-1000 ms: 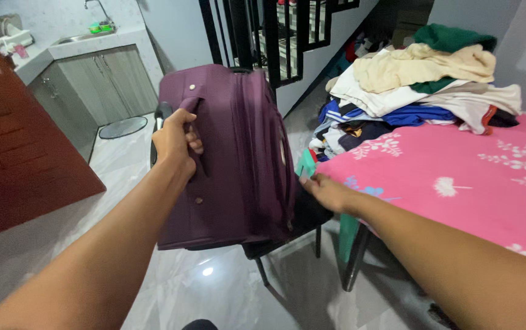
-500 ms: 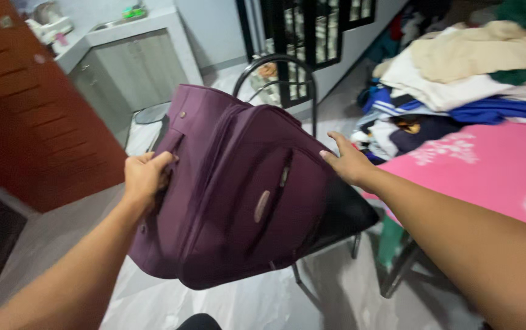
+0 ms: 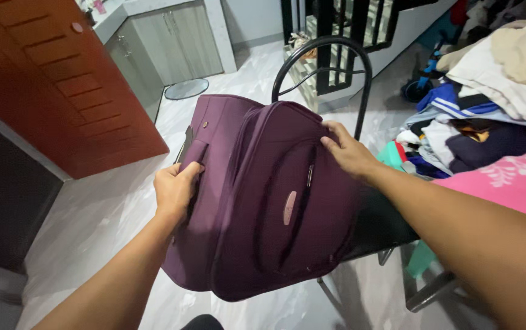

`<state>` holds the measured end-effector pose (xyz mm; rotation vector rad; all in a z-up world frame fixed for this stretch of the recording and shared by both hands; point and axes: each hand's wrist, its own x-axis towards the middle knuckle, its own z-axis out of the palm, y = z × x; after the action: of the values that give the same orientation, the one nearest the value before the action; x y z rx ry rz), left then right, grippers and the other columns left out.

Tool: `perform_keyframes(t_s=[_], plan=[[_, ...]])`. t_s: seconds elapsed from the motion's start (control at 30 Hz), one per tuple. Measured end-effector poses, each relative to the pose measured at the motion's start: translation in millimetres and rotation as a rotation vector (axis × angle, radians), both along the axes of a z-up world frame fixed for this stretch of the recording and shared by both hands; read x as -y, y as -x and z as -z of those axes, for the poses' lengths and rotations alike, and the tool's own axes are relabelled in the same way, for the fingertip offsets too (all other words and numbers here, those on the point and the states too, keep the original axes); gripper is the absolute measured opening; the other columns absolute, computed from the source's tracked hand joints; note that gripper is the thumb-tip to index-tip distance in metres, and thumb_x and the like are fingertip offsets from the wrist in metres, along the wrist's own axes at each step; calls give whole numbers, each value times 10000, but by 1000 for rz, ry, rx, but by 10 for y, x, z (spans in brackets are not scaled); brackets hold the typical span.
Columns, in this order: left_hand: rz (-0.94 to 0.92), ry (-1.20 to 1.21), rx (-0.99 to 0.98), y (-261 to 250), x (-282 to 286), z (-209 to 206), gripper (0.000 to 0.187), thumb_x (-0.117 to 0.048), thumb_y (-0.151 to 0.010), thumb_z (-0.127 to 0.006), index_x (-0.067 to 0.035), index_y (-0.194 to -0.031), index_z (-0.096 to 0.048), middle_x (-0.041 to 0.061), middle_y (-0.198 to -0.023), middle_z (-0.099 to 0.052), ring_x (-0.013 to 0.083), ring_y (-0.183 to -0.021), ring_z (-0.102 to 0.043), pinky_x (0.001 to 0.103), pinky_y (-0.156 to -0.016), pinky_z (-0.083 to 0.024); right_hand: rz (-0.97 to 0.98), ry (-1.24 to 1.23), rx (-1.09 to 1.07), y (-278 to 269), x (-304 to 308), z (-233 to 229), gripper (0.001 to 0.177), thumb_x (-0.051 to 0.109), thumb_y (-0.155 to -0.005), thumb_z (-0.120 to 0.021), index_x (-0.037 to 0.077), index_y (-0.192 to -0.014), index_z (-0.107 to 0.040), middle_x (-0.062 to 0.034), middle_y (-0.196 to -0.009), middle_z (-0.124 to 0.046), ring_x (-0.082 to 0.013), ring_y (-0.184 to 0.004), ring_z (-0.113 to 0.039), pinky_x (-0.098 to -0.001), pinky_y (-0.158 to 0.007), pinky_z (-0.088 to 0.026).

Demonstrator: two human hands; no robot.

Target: The person picks up a suitcase, places it on a bed, and unzips it. Then they pick up a shirt, fold it, and place it into the suitcase.

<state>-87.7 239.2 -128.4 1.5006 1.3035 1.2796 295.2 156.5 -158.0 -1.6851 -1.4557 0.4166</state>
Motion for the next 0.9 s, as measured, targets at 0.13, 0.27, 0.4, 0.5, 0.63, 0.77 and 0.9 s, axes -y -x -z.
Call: perform_keyframes(t_s=[0.13,0.27,0.4,0.5,0.63,0.77,0.9], plan=[[-29,-9,-65,-2,-96,-24,276,-243,-779,-748,-2,-660,-688,2,-554,-563,100,-475,-450,310,-462,-343,-131,-134,-37,-141,-341,35,466,296,-1031,-575,172,-1454,-423,-169,-1492,-524,-300,-1396,-494,-392,-1111,-398],[-44,-20,-114,-92,-190,-65,254,-235,-775,-747,2,-687,-724,-5,-571,-591,84,-498,-474,293,-480,-359,-66,-102,-129,-273,-607,30,470,270,-1014,-602,173,-1445,-442,-143,-1360,-601,-242,-1230,-574,-363,-1017,-460],[-32,-19,-100,-288,-295,-132,242,-229,-768,-755,0,-692,-738,-10,-575,-591,77,-498,-477,285,-473,-361,-45,-21,-146,-527,-805,-16,312,270,-1051,-602,71,-1284,-660,-84,-1155,-722,-144,-1046,-629,-300,-932,-481],[-15,58,-106,-452,-403,-248,273,-234,-783,-767,12,-681,-707,12,-555,-546,108,-461,-418,314,-450,-279,-72,17,-320,-714,-910,-26,292,262,-1031,-606,43,-1202,-695,-24,-1050,-721,-105,-954,-605,-271,-855,-485],[-78,81,-121,-612,-484,-370,201,-226,-762,-768,-49,-673,-735,-7,-541,-557,88,-440,-430,293,-436,-291,-22,-63,-425,-824,-966,-49,283,224,-1024,-651,15,-1197,-733,-34,-1017,-724,-97,-905,-588,-253,-826,-479],[-60,77,-49,-729,-547,-487,213,-195,-765,-762,-23,-664,-688,0,-530,-526,96,-435,-389,291,-439,-254,-29,-155,-645,-907,-1026,-83,240,159,-969,-705,28,-1162,-759,-19,-1020,-763,-75,-878,-640,-225,-816,-518],[-6,91,58,-808,-561,-700,129,-166,-745,-741,-54,-684,-721,-16,-534,-518,81,-438,-357,293,-434,-230,-40,-205,-718,-977,-1109,-244,210,145,-969,-704,20,-1124,-770,-19,-993,-772,-80,-849,-662,-242,-789,-536]])
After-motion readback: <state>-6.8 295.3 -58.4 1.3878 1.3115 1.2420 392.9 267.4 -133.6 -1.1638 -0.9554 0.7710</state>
